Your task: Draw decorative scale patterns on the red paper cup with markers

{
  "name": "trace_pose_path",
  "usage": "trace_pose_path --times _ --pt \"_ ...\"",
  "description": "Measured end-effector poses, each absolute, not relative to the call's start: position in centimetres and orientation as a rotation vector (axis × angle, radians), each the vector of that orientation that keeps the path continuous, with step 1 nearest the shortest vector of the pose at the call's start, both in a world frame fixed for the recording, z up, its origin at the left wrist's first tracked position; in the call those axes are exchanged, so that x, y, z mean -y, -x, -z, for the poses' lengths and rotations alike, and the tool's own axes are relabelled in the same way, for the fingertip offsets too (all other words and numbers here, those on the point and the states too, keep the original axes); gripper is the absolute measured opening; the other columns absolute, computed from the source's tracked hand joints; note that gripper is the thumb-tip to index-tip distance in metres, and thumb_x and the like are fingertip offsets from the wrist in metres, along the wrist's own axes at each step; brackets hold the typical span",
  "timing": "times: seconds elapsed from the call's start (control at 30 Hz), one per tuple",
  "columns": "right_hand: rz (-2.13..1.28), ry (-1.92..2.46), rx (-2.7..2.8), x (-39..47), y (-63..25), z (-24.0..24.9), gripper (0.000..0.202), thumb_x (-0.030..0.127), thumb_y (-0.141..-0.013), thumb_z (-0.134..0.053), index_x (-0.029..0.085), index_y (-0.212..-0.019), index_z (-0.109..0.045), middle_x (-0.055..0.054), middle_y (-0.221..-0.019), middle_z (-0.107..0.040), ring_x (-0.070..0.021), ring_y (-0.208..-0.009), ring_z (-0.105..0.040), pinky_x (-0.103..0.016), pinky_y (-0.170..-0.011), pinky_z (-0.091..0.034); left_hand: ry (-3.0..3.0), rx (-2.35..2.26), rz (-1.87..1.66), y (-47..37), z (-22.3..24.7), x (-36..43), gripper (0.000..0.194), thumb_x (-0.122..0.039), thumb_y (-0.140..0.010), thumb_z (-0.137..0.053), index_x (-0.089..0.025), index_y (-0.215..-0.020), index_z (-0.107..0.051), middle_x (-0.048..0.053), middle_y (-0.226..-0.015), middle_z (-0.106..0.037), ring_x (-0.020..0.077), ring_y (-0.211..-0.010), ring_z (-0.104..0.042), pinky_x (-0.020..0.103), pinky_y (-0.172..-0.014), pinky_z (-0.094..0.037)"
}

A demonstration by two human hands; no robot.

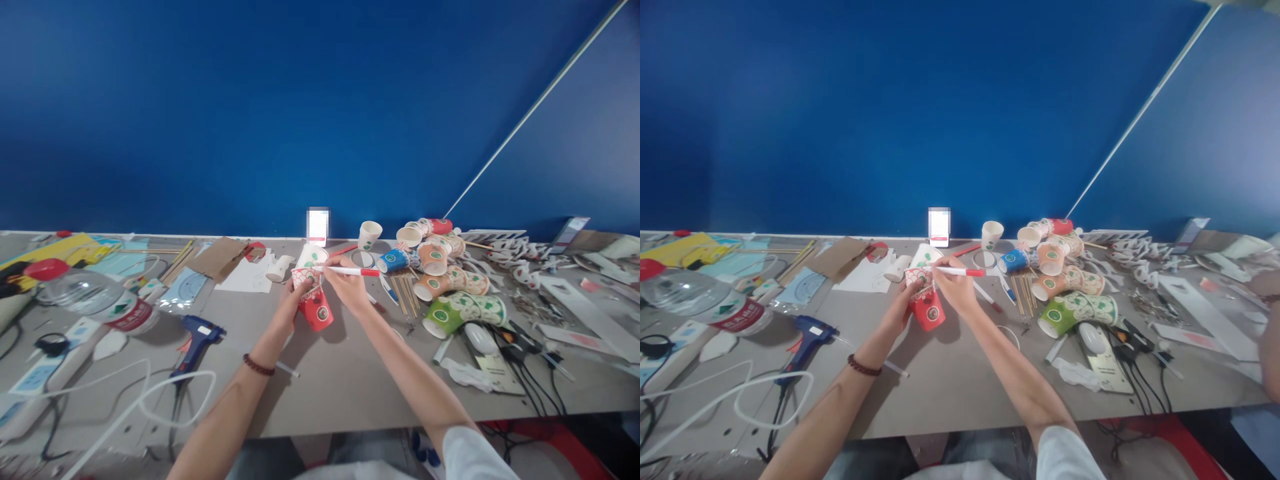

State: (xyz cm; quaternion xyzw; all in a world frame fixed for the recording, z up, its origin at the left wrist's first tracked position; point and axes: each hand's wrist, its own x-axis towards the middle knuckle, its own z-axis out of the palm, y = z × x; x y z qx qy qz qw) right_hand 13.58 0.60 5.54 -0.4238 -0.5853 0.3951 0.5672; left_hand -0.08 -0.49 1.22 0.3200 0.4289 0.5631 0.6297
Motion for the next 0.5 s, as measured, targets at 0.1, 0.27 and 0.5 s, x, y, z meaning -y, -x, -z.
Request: trace_pose_path --times 0.1,0.27,0.5 --pt "-0.892 1.001 1.43 -0.51 -13.57 -5.51 0.007 0.029 -0.076 -0.059 0.021 -0.077 -0.06 0.0 -0.076 -0.063 -0.0166 -0.074 -0.062 -0.029 -0.069 -0.049 -0.707 -1.036 -1.295 0.1 -1.53 0.55 0.05 -0.038 -0.064 -0.077 -0.017 -0.108 -0.064 0.008 -0.097 -0.071 0.0225 -0.086 -0.066 0.029 -0.075 -0.048" --pt "-0.832 1.024 1.496 -0.44 -13.66 -5.42 0.011 0.031 -0.078 -0.058 0.021 -0.081 -0.062 -0.002 -0.081 -0.066 -0.0179 -0.077 -0.062 -0.031 -0.071 -0.049 -0.708 -1.04 -1.3 0.1 -1.61 0.53 0.051 -0.038 -0.063 -0.078 -0.017 -0.107 -0.064 0.008 -0.096 -0.071 0.0229 -0.085 -0.067 0.03 -0.074 -0.048" --pt "-0.791 1.059 1.533 -0.44 -13.54 -5.16 0.013 0.032 -0.078 -0.061 0.023 -0.085 -0.066 -0.003 -0.089 -0.069 -0.0195 -0.085 -0.064 -0.034 -0.08 -0.05 -0.718 -1.078 -1.291 0.1 -1.35 0.42 0.052 -0.039 -0.064 -0.078 -0.018 -0.109 -0.062 0.007 -0.096 -0.07 0.0211 -0.083 -0.066 0.029 -0.072 -0.048"
